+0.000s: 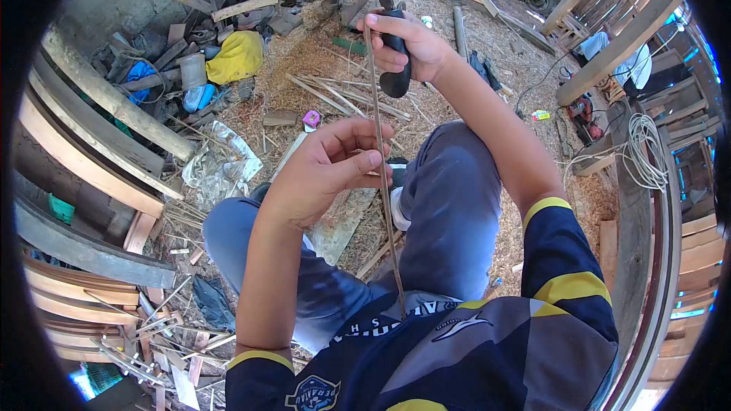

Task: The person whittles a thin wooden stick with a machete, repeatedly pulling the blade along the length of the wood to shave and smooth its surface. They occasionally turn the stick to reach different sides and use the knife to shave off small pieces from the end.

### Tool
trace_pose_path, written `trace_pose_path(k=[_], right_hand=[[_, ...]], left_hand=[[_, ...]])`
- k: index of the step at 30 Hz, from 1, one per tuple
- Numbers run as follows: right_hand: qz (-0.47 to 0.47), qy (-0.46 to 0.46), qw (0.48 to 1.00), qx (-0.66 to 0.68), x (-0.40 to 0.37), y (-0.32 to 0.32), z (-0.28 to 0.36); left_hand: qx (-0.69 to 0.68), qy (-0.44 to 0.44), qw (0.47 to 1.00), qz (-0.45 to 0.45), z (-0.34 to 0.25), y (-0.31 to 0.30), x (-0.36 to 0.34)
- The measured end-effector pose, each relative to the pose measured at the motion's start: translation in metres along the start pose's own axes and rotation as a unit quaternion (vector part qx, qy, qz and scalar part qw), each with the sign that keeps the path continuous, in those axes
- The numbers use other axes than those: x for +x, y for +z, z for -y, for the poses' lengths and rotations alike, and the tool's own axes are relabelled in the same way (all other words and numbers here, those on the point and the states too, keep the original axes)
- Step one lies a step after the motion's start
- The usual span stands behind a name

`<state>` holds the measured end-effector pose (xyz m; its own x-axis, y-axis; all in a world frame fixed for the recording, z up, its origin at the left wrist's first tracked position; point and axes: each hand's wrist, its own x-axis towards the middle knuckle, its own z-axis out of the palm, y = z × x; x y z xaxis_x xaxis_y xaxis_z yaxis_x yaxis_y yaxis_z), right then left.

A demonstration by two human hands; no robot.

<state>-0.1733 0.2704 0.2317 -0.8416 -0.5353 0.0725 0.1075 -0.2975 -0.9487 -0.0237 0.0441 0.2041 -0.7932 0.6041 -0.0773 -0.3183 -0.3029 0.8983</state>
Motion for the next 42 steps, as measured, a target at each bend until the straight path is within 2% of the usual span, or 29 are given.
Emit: trace_pose_path(k=[3,24,42], right_hand=[[0.071,-0.012,0.997,0.042,0.0,-0.009,0.001],[0.062,-0.009,0.998,-0.001,-0.003,-0.005,-0.002],[0.02,0.007,1.0,-0.02,-0.007,-0.011,0.0]], left_hand=[[0.008,-0.018,1.0,-0.009,-0.003,0.001,-0.002],[0.013,-0.028,0.999,0.017,0.01,0.004,0.003],[-0.005,-0.032,0.999,-0.016,0.011,0.002,0.003]])
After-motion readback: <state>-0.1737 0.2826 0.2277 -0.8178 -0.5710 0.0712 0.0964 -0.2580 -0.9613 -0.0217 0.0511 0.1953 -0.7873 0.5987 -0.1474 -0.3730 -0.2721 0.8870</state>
